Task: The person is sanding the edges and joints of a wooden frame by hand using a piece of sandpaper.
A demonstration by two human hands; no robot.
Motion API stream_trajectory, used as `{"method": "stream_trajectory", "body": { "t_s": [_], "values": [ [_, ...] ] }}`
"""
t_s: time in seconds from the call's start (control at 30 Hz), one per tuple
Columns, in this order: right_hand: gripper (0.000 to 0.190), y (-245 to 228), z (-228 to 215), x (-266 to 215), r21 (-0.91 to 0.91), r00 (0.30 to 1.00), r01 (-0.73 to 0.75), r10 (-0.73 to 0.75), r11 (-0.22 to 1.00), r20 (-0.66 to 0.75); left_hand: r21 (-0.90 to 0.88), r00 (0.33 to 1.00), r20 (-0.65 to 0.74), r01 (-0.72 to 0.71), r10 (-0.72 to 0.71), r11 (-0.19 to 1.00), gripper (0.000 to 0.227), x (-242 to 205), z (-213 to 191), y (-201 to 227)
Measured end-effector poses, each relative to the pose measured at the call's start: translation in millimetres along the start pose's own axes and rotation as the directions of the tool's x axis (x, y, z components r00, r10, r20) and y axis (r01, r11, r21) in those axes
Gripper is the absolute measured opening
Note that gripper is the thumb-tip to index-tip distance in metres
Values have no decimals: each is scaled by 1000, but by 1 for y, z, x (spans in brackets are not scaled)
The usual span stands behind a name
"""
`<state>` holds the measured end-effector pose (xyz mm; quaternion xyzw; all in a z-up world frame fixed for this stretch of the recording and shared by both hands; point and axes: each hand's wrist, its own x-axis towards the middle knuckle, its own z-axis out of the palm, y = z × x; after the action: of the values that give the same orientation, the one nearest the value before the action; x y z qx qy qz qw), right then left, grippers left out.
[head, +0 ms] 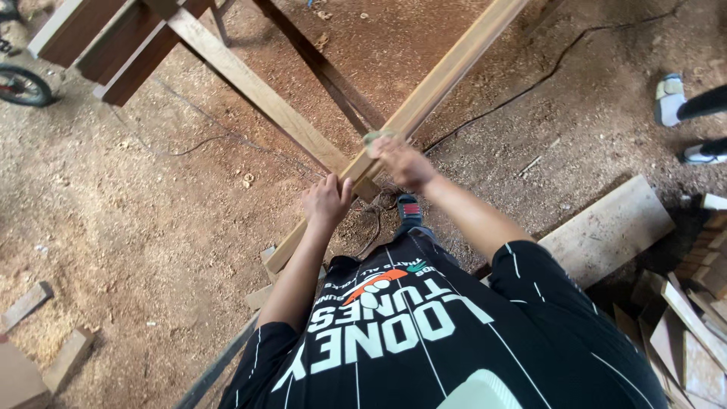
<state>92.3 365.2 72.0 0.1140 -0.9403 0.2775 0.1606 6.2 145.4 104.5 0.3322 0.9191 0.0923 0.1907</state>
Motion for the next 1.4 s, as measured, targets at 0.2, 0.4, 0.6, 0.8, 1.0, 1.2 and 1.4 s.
{"method": "stream_trajectory", "body": {
  "t_s": [0.2, 0.4, 0.6, 0.8, 1.0, 1.2, 1.4],
  "values": [
    [21, 38, -26, 15, -580, 926, -259, 29, 772, -376, -6, 985, -158, -72, 71, 997, 54, 3, 4, 2],
    [11, -4, 9, 21, -135, 946, -261, 225, 956, -234, -100, 998, 24, 53, -51, 994, 54, 5, -2, 3],
    [18, 20, -29, 3, -538, 927, -240, 356, 808, 122, -110, 999, -49, 10, -16, 994, 50, 7, 5, -2],
    [8, 39, -18, 28, -121, 877, -152, 77, 981, -473, -126, 997, -79, 5, -15, 992, 50, 5, 2, 0],
    [18, 1, -20, -1, -362, 951, 42, -148, 931, -271, -100, 999, -23, 22, -24, 995, 52, 9, 4, -1],
    [18, 51, -52, -3, -83, 954, -132, 104, 988, -282, -76, 999, 4, 32, -32, 997, 53, 7, 0, 1],
    [27, 73, 4, -10, -401, 954, -225, 118, 888, -275, -103, 999, -19, 29, -31, 994, 52, 4, 4, 4]
  ]
}}
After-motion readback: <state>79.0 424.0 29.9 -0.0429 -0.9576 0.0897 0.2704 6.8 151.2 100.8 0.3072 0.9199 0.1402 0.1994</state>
